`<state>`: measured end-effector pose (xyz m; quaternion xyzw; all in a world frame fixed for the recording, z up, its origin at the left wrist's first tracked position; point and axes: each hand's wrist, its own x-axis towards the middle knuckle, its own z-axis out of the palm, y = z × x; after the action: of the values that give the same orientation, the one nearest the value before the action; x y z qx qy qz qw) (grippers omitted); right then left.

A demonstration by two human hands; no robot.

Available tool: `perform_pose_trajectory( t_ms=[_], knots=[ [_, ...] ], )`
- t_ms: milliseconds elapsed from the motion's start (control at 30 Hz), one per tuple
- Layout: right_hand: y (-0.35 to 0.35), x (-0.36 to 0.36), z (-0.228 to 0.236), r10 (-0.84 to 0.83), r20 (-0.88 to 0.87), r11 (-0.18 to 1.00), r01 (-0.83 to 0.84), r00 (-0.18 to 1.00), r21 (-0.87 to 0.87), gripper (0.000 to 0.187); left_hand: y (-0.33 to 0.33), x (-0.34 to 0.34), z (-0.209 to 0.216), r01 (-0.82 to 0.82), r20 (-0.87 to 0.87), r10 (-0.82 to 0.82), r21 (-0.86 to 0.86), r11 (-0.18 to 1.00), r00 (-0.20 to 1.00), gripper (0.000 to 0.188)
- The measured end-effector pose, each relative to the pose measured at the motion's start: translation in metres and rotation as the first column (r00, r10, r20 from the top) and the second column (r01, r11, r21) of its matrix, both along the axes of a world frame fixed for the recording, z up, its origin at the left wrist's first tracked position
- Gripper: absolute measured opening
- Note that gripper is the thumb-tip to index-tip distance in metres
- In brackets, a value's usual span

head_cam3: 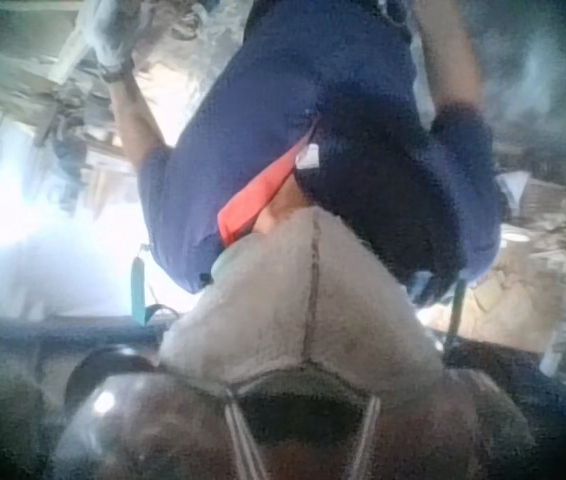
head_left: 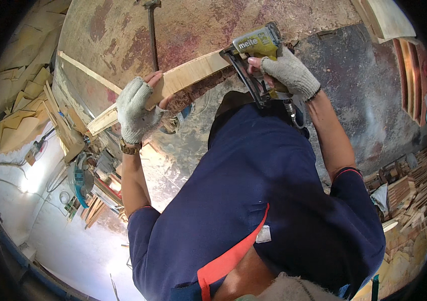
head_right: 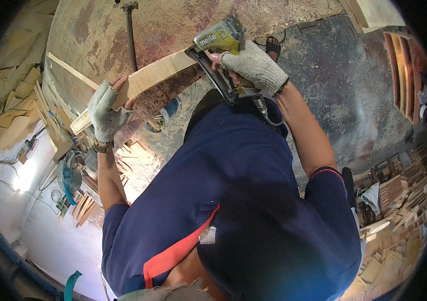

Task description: The person uses a nail gun to attach thin wooden strips to curved wooden pieces on a workbench. They repeatedly position the strips, fire the nail gun, and reposition the pieces to continue assembly.

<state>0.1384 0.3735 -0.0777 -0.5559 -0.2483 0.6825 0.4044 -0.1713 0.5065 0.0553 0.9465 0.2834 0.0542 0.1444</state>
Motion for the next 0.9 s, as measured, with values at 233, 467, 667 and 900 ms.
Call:
perform_pose_trajectory(
  t_ms=[233,467,667,900],
  knots=[
    [0.007,-0.003,0.021,0.089,0.028,0.996,-0.088,0.996,-0.018,0.033,0.001,-0.003,-0.003,-0.015,0.018,0.016,-0.022,1.0,1.0,0.052],
    [0.003,-0.006,0.04,0.055,0.121,0.997,-0.061,0.991,0.048,0.041,0.005,-0.006,-0.008,0.008,0.045,-0.008,0.006,1.0,0.999,0.052],
    [-0.02,0.0,0.034,0.056,0.097,0.998,-0.055,0.994,-0.021,0.038,0.018,-0.007,-0.011,-0.016,0.119,0.022,-0.051,0.999,0.993,0.049],
    [-0.024,-0.004,0.023,-0.054,0.073,0.998,0.055,0.996,-0.016,0.031,0.06,-0.005,-0.027,0.059,0.169,-0.04,-0.108,0.992,0.985,0.043]
  ],
)
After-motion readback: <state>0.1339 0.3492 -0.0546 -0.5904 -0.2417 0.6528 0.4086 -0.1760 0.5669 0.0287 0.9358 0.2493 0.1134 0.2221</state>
